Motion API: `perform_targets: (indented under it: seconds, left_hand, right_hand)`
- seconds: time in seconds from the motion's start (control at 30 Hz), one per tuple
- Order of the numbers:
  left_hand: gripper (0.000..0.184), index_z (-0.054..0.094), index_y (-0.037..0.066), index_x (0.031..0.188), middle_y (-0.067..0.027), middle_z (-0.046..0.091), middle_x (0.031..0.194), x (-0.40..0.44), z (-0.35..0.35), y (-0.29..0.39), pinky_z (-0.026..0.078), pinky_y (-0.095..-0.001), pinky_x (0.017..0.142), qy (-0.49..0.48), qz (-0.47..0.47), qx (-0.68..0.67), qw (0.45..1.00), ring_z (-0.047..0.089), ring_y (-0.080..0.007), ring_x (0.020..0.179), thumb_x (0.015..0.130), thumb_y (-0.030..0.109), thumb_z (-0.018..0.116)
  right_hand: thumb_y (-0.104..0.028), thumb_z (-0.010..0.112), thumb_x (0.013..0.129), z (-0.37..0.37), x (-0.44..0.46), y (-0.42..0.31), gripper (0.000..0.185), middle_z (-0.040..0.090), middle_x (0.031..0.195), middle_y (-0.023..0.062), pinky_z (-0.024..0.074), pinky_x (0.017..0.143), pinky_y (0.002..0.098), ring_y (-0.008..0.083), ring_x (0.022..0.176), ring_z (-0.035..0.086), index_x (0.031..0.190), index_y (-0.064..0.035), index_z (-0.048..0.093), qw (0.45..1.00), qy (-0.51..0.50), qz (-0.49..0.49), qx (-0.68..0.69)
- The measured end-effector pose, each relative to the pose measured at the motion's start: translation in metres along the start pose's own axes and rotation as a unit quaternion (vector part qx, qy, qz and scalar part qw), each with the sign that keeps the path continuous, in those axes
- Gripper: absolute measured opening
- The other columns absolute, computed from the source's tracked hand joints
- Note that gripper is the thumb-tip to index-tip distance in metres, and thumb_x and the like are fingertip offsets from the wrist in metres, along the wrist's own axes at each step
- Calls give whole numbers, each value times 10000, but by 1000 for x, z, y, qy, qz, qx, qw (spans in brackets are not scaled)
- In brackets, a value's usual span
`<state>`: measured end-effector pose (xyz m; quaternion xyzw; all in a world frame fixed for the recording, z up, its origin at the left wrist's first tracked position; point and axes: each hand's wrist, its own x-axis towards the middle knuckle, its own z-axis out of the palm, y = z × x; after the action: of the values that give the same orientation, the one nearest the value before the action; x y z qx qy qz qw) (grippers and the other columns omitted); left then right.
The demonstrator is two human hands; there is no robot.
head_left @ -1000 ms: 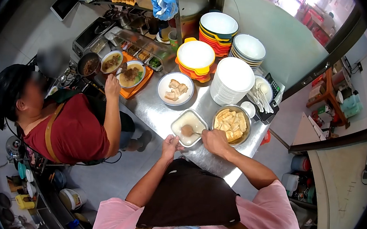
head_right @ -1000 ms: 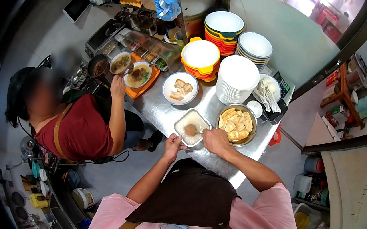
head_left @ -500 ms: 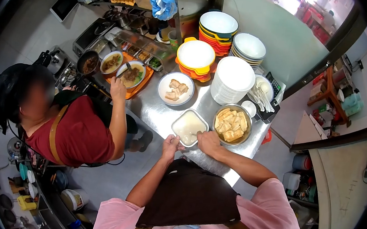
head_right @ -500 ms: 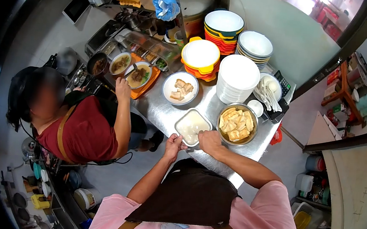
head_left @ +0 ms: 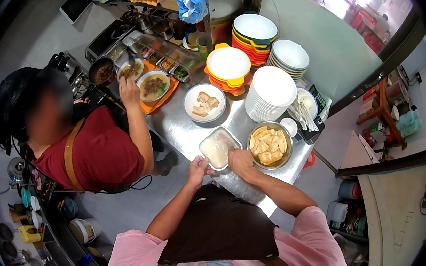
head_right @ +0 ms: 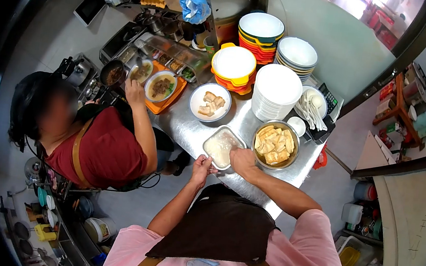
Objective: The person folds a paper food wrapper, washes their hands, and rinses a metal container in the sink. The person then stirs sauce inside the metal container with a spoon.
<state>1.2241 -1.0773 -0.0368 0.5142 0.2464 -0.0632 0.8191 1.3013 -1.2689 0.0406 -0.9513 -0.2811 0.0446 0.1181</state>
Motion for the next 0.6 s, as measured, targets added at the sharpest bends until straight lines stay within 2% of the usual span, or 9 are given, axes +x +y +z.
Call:
perform_targets:
  seconds: [0.13,0.2,0.5,0.6]
  left_hand:
    - [177,529,56,928,-70,631,787,-3,2,2,585,-268,568,-6,-1,7,1000,641,-160,620,1012,197,596]
    - [163,523,95,925,-47,624,782,-3,2,3,594,-281,579,-6,-5,10,1000,633,-143,628,1007,205,611]
    - [157,508,114,920,-31,611,776,-4,2,3,609,-292,598,-6,-15,8,1000,627,-127,648,1008,198,607]
    - [158,502,115,920,-30,611,784,-3,1,2,612,-296,603,-9,-16,12,1000,627,-126,658,1010,198,603]
  right_hand:
    - [-146,517,842,3,-1,-1,213,676,694,239,520,544,491,385,604,683,832,24,644,997,28,-47,47]
    - [-147,511,846,-3,-2,1,217,672,698,243,517,556,496,398,613,678,832,22,648,996,21,-70,50]
    - [-175,553,855,-4,2,6,210,674,725,244,522,629,521,421,691,678,819,-6,673,990,-51,-105,74]
    - [-188,552,871,-17,1,5,225,679,734,238,523,647,524,418,711,680,815,-9,678,986,-103,-109,75]
